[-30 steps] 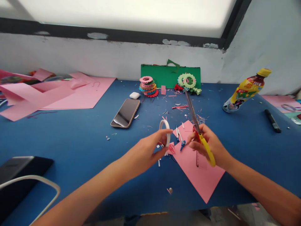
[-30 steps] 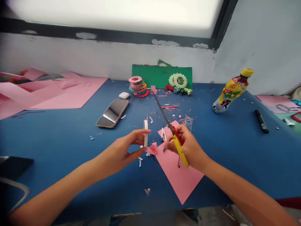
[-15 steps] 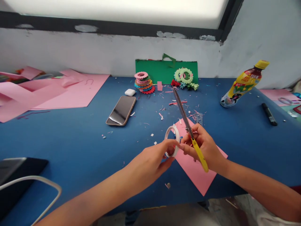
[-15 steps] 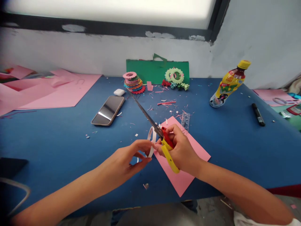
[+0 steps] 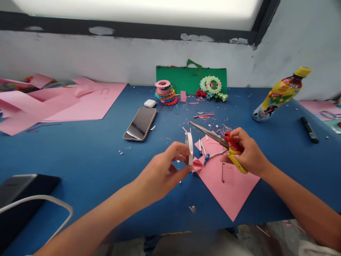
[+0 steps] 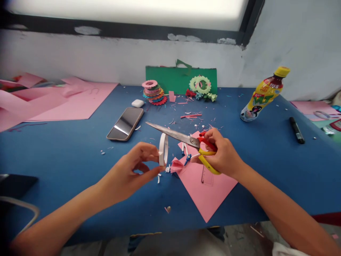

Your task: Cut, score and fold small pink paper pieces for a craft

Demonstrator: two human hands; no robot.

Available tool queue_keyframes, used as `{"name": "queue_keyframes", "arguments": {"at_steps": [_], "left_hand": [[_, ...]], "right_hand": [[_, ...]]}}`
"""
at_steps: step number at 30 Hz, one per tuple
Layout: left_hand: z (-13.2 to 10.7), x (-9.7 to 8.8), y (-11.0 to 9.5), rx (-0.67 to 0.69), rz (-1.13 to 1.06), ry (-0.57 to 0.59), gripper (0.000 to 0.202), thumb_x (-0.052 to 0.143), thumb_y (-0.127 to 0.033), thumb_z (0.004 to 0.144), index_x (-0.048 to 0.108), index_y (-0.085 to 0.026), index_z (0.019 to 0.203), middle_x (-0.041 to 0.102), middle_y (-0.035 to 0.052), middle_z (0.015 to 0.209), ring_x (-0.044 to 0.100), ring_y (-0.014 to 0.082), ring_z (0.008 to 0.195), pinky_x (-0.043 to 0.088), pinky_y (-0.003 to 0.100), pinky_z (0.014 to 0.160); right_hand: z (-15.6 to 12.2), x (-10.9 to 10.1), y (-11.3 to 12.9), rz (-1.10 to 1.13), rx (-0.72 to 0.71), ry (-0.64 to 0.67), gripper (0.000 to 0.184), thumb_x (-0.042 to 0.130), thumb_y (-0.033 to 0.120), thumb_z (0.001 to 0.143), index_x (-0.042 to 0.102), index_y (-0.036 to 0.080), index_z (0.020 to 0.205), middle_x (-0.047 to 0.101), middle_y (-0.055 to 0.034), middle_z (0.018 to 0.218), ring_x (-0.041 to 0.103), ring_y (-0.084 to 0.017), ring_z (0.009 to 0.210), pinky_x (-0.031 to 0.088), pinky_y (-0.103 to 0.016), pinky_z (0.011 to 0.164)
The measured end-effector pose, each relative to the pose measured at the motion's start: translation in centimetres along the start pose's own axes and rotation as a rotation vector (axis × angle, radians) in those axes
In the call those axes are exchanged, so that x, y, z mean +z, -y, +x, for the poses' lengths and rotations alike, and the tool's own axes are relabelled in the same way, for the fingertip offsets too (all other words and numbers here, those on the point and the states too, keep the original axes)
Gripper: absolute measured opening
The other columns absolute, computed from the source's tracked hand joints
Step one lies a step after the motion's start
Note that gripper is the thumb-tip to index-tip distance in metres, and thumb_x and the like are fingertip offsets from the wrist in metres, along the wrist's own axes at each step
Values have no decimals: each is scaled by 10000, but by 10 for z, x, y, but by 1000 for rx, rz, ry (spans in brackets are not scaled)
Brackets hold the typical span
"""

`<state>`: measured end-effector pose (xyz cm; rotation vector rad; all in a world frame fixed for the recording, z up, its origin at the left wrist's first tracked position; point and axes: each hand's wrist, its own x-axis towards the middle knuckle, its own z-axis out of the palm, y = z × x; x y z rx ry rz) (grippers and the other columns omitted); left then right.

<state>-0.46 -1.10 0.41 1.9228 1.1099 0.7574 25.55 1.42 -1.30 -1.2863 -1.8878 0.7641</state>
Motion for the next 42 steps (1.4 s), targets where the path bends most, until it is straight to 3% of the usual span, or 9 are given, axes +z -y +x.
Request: {"name": "queue_keyframes", "arguments": {"at_steps": [5, 8, 11, 22, 28, 36, 42], "left_hand": [[3, -9, -2, -10, -119, -128, 318, 620, -231, 790, 397, -247, 1017, 577, -9, 833, 652, 163, 803, 476, 146, 435], [5, -13, -3, -31, -144, -148, 535, 651, -237, 767, 358, -283, 1212, 577, 1, 873, 659, 177, 811, 491, 150, 433], [7, -15, 0, -20, -102, -133, 491, 639, -249, 783, 434, -271, 1229, 572, 26, 894, 655, 194, 840, 498, 149, 431], [9, -15, 4, 27, 28, -156, 408, 628, -239, 799, 505, -240, 1188, 641, 25, 857, 667, 163, 788, 498, 133, 452], [10, -14, 7, 61, 86, -147, 411, 620, -214, 803, 499, -265, 1193, 655, 8, 860, 669, 153, 799, 502, 140, 485], [10, -15, 7, 74, 143, -142, 387, 608, -228, 814, 514, -229, 1190, 666, 27, 900, 669, 158, 813, 519, 150, 504], [8, -13, 9, 110, 200, -129, 393, 589, -202, 832, 513, -229, 1217, 661, 24, 922, 662, 151, 844, 526, 138, 534]], "right_hand": [[8, -15, -15, -448, -138, -106, 536, 709, 533, 615, 392, 232, 925, 590, -15, 826, 539, -134, 617, 415, -229, 541], [9, -18, -20, -572, -195, -118, 505, 676, 541, 636, 411, 223, 925, 622, -54, 918, 604, -159, 657, 445, -240, 553], [9, -18, -23, -658, -227, -130, 503, 670, 544, 635, 434, 220, 941, 643, -54, 889, 628, -178, 651, 451, -252, 542], [8, -17, -20, -785, -264, -185, 485, 623, 577, 675, 512, 196, 953, 677, -64, 837, 647, -197, 659, 431, -258, 539], [7, -16, -23, -872, -327, -238, 457, 609, 560, 687, 547, 188, 945, 635, -25, 645, 603, -179, 556, 387, -254, 495], [5, -18, -25, -940, -286, -248, 470, 591, 595, 693, 561, 199, 944, 628, -27, 646, 580, -167, 558, 392, -257, 516], [5, -17, -26, -932, -377, -260, 452, 597, 569, 710, 548, 189, 949, 606, -16, 622, 558, -150, 533, 368, -244, 499]]}}
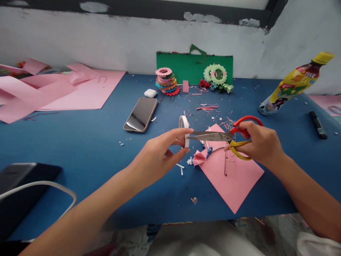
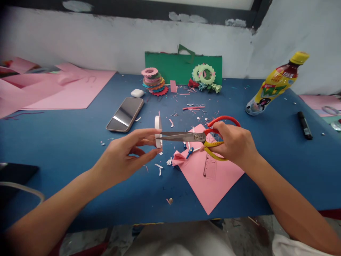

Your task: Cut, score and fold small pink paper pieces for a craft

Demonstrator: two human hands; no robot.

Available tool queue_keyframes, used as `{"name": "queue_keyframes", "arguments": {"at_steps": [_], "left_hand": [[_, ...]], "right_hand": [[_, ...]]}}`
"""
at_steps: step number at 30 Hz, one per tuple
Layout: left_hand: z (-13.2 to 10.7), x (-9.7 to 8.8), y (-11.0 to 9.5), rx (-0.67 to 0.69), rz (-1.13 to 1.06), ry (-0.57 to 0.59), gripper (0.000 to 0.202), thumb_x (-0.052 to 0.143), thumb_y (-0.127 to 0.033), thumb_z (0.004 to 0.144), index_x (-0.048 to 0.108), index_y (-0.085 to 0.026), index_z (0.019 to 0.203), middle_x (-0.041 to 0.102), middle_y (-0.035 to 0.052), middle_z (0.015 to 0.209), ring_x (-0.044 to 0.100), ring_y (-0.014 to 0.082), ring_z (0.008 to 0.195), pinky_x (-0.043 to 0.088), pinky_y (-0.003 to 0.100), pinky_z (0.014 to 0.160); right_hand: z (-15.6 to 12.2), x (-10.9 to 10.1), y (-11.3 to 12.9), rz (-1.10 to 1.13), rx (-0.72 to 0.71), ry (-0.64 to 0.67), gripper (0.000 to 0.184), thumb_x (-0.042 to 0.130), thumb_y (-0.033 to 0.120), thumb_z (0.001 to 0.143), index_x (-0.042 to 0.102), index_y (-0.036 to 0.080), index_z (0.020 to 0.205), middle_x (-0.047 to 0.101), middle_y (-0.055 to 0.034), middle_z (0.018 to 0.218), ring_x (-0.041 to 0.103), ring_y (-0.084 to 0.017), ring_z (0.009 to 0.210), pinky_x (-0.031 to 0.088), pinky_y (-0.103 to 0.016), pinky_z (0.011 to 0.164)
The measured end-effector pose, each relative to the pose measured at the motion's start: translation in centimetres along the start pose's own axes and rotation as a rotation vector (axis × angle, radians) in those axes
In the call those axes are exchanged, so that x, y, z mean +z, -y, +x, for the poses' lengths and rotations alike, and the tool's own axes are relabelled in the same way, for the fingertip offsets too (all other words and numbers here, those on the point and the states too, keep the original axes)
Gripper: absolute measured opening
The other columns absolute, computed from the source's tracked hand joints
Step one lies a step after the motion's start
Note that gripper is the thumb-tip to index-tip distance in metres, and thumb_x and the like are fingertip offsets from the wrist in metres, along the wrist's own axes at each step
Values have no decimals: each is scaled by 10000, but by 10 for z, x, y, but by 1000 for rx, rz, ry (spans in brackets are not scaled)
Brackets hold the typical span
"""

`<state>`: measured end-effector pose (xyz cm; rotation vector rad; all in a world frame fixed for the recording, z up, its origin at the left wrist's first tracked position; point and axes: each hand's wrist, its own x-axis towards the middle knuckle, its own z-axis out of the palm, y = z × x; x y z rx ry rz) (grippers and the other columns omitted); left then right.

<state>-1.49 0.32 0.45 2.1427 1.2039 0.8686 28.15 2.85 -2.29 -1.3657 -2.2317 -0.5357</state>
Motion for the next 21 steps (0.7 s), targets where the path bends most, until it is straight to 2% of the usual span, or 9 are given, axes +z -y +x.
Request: {"name": "queue_keyframes", "arguments": {"at_steps": [5, 12, 17, 21], "left_hand": [[-1, 1, 1, 48, -6, 67, 361, 573, -205, 846, 519, -241, 1201, 647, 29, 1008, 657, 136, 827, 533, 144, 544], [-2, 2, 0, 10, -17, 101, 380, 580, -202, 843, 504, -249, 1213, 653, 20, 966, 622, 82, 661, 530, 143, 540], [-1, 1, -2, 5, -36, 103, 349, 578, -215, 845, 529, -245, 1189, 661, 25, 940, 649, 121, 757, 528, 146, 536], [-1, 1, -2, -1, -47, 93, 332, 584, -234, 844, 538, -246, 1172, 665, 21, 924, 658, 130, 765, 524, 151, 529]], "right_hand": [[0, 1, 2, -40, -69, -62, 435, 597, 561, 721, 534, 184, 929, 583, 14, 584, 521, -115, 480, 326, -219, 466], [3, -4, 7, -68, -120, -91, 426, 599, 563, 730, 543, 168, 879, 543, 31, 525, 484, -96, 438, 293, -216, 440], [2, -5, 8, -91, -116, -75, 413, 590, 563, 741, 556, 167, 855, 532, 32, 507, 477, -94, 427, 272, -216, 432], [1, -5, 7, -113, -103, -82, 389, 584, 556, 748, 566, 174, 822, 525, 29, 489, 461, -95, 415, 256, -218, 429]]}}
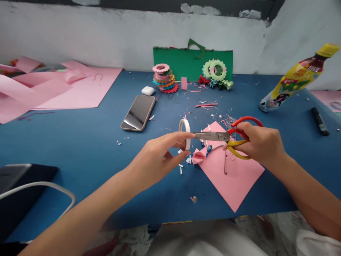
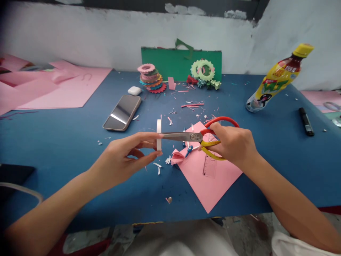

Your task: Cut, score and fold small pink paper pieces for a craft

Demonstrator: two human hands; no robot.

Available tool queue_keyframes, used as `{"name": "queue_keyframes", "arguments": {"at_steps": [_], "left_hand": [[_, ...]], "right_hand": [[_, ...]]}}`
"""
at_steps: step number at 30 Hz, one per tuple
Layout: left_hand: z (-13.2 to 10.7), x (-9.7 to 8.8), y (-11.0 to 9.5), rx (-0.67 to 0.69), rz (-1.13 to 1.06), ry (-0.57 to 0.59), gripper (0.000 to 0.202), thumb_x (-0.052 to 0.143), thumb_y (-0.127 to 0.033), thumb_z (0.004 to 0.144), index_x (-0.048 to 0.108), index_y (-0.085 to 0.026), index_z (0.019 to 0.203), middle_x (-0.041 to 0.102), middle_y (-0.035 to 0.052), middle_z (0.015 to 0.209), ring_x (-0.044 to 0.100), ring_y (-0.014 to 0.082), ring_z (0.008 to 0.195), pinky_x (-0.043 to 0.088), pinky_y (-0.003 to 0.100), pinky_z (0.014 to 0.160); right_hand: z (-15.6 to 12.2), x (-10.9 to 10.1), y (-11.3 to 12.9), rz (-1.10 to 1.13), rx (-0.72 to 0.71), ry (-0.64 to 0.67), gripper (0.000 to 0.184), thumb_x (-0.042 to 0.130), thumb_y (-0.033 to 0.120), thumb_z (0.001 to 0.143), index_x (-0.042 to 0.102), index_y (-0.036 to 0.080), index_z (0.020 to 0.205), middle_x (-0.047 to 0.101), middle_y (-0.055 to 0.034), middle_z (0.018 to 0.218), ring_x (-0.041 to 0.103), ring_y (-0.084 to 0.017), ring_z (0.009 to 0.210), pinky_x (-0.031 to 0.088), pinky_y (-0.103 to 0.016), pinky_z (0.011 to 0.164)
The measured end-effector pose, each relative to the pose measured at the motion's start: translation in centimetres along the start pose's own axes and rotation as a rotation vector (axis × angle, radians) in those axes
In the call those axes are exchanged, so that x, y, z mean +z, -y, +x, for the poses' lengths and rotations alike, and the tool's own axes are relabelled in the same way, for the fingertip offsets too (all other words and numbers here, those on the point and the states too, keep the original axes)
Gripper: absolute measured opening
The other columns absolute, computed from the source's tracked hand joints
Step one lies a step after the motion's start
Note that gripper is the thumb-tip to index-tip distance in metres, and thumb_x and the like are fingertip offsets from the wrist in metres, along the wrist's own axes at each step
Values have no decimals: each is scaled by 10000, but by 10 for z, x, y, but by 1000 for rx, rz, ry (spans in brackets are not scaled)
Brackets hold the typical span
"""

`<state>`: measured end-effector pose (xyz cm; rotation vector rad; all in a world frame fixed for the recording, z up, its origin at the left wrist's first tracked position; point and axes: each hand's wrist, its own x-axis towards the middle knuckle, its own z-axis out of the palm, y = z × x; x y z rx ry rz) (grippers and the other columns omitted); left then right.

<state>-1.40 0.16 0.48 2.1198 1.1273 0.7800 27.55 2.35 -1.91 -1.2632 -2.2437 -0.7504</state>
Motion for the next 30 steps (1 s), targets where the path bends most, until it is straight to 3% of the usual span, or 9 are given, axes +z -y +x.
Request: {"name": "queue_keyframes", "arguments": {"at_steps": [6, 11, 14, 17, 21, 24, 27, 30], "left_hand": [[0, 1, 3, 48, 62, -29, 298, 574, -237, 852, 540, -238, 1149, 652, 22, 981, 653, 122, 805, 514, 144, 551], [0, 0, 12, 105, 422, -65, 311, 481, -211, 897, 503, -245, 1205, 648, 32, 1012, 650, 152, 836, 508, 221, 640], [3, -3, 19, -1, 686, -30, 384, 448, -206, 899, 447, -240, 1281, 645, 55, 1046, 657, 183, 749, 497, 268, 592], [7, -6, 23, -115, 766, -10, 376, 480, -266, 885, 486, -233, 1260, 596, 85, 1154, 642, 178, 683, 482, 273, 547], [12, -5, 21, -75, 426, -146, 248, 510, -309, 869, 615, -187, 1058, 600, 76, 1061, 616, 149, 745, 496, 243, 611], [12, 1, 15, -132, 48, -142, 189, 527, -298, 858, 648, -172, 930, 627, 44, 880, 596, 128, 713, 481, 196, 551], [10, 10, 7, -262, -180, -59, 220, 581, -342, 821, 664, -173, 935, 632, 33, 827, 580, 114, 631, 464, 185, 481], [6, 19, -1, -333, -281, 36, 257, 595, -374, 811, 669, -173, 953, 643, 29, 794, 569, 101, 566, 441, 180, 441]], "right_hand": [[-2, 3, 2, 18, 65, 40, 399, 583, 562, 740, 572, 177, 846, 545, 10, 511, 479, -113, 425, 251, -224, 435], [2, 10, -3, 37, 350, 228, 517, 557, 655, 705, 559, 198, 947, 619, -25, 605, 570, -192, 521, 287, -251, 475], [4, 18, -20, -1, 498, 409, 508, 543, 633, 728, 550, 197, 989, 654, -64, 695, 593, -231, 587, 301, -267, 491], [2, 30, -39, -5, 545, 548, 483, 550, 595, 740, 558, 198, 1013, 663, -84, 784, 603, -256, 637, 328, -286, 499], [-4, 46, -53, 124, 490, 586, 440, 531, 517, 789, 567, 158, 1041, 626, -113, 969, 615, -262, 796, 431, -322, 614], [-4, 47, -49, 146, 428, 546, 426, 531, 445, 814, 572, 119, 1086, 574, -150, 1059, 600, -269, 869, 462, -360, 723], [2, 31, -25, 238, 357, 377, 330, 542, 355, 832, 586, 124, 1064, 579, -138, 1047, 581, -262, 927, 454, -373, 812], [9, 8, 13, 573, 267, 260, 155, 529, 279, 860, 597, 167, 942, 628, -74, 934, 590, -201, 910, 458, -316, 809]]}}
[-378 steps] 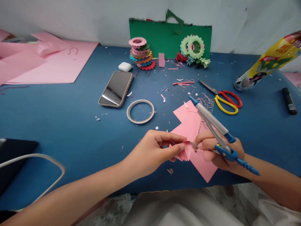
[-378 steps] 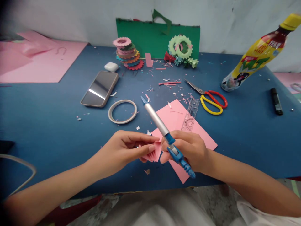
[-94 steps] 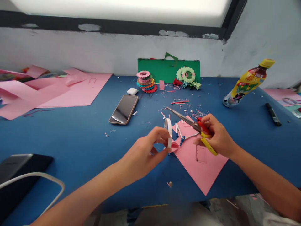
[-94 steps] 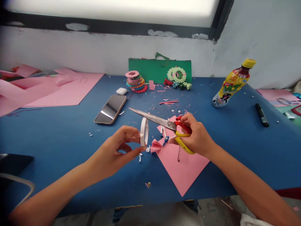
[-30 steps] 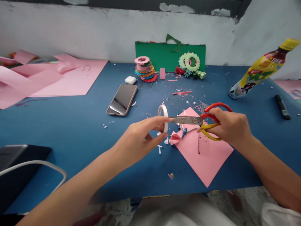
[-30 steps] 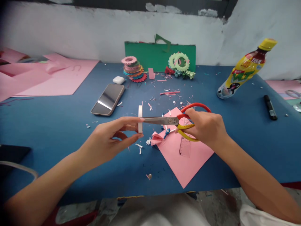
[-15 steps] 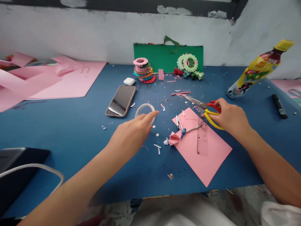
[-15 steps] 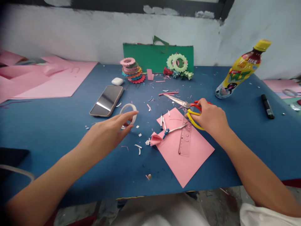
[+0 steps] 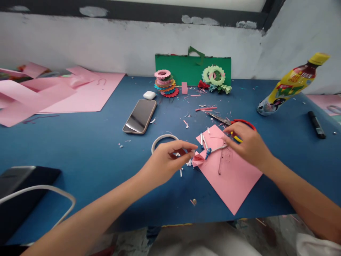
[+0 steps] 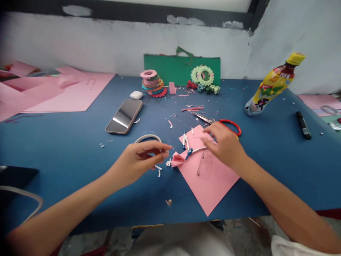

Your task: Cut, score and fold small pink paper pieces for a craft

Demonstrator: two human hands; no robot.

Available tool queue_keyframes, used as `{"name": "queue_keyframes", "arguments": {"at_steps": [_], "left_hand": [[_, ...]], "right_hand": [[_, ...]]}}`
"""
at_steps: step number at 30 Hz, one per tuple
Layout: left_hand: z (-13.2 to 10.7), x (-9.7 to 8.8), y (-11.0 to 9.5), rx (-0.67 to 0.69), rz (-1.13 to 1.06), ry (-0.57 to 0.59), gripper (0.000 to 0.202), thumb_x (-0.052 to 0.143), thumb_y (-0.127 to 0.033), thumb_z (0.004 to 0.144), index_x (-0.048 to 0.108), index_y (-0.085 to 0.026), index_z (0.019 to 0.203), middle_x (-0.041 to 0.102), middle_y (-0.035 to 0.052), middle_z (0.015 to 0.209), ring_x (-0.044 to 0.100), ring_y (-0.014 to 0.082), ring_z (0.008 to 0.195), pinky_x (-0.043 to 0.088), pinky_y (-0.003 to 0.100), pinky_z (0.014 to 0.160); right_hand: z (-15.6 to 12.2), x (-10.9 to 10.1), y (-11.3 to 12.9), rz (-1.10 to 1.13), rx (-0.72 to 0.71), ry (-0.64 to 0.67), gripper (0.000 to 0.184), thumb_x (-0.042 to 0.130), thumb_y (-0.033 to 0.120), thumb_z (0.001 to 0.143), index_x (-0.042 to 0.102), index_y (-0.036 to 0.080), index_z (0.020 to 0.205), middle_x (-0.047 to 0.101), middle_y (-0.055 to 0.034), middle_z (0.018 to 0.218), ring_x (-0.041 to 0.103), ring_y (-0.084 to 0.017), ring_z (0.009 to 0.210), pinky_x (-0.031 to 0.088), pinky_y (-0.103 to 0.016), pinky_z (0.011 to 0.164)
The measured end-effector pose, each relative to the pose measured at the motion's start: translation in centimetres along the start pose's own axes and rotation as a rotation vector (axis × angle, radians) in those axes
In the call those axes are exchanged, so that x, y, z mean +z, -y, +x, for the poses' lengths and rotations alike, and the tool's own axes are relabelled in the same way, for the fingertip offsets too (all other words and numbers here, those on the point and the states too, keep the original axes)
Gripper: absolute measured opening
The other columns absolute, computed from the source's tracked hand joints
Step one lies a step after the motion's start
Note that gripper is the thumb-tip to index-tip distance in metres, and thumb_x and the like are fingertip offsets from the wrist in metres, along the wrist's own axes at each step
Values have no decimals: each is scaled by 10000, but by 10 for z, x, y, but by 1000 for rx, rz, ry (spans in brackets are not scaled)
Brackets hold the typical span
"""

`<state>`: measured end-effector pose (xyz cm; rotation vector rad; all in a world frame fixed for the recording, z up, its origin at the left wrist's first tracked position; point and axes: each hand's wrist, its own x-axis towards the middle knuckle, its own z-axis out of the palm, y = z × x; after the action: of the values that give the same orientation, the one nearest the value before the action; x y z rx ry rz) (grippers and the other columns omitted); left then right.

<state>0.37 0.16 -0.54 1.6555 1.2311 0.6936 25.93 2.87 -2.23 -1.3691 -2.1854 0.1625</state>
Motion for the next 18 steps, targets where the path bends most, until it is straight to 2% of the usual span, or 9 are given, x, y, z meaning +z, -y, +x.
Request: {"name": "queue_keyframes", "arguments": {"at_steps": [3, 6, 9, 13, 16, 18], "left_hand": [[-5, 10, -2, 45, 4, 28, 334, 597, -342, 816, 598, -196, 1116, 660, 20, 811, 576, 98, 582, 435, 174, 453], [-9, 16, 0, 147, 62, 36, 454, 586, -255, 819, 472, -212, 1256, 669, 14, 843, 599, 102, 655, 444, 170, 494], [-11, 20, 5, 225, 132, 60, 448, 542, -200, 836, 437, -214, 1271, 673, 13, 877, 600, 92, 666, 455, 174, 529], [-12, 22, 9, 270, 216, 67, 438, 520, -210, 858, 411, -227, 1282, 680, 7, 911, 609, 97, 697, 465, 188, 571], [-12, 21, 8, 268, 327, -7, 466, 521, -264, 871, 368, -236, 1310, 682, 1, 933, 618, 113, 729, 470, 211, 606], [-9, 19, 9, 227, 469, -78, 455, 514, -345, 876, 393, -222, 1297, 675, 23, 972, 625, 148, 779, 470, 239, 615]], "right_hand": [[-12, 6, 37, 290, -121, 91, 153, 558, 292, 859, 591, 171, 947, 648, -52, 880, 599, -159, 807, 468, -282, 733], [-21, 13, 54, 416, -159, 125, 128, 559, 282, 866, 600, 183, 936, 652, -38, 836, 592, -139, 742, 467, -271, 690], [-25, 18, 55, 466, -196, 126, 83, 559, 234, 865, 613, 182, 900, 658, -36, 823, 598, -136, 758, 468, -260, 688], [-26, 20, 54, 446, -228, 123, 72, 543, 192, 863, 613, 180, 871, 655, -37, 815, 588, -135, 745, 458, -259, 674], [-22, 18, 54, 441, -195, 124, 95, 518, 206, 871, 597, 175, 828, 642, -32, 778, 568, -123, 692, 441, -251, 646], [-19, 18, 52, 428, -131, 121, 123, 508, 241, 877, 587, 172, 811, 631, -25, 749, 556, -117, 659, 427, -247, 625]]}}
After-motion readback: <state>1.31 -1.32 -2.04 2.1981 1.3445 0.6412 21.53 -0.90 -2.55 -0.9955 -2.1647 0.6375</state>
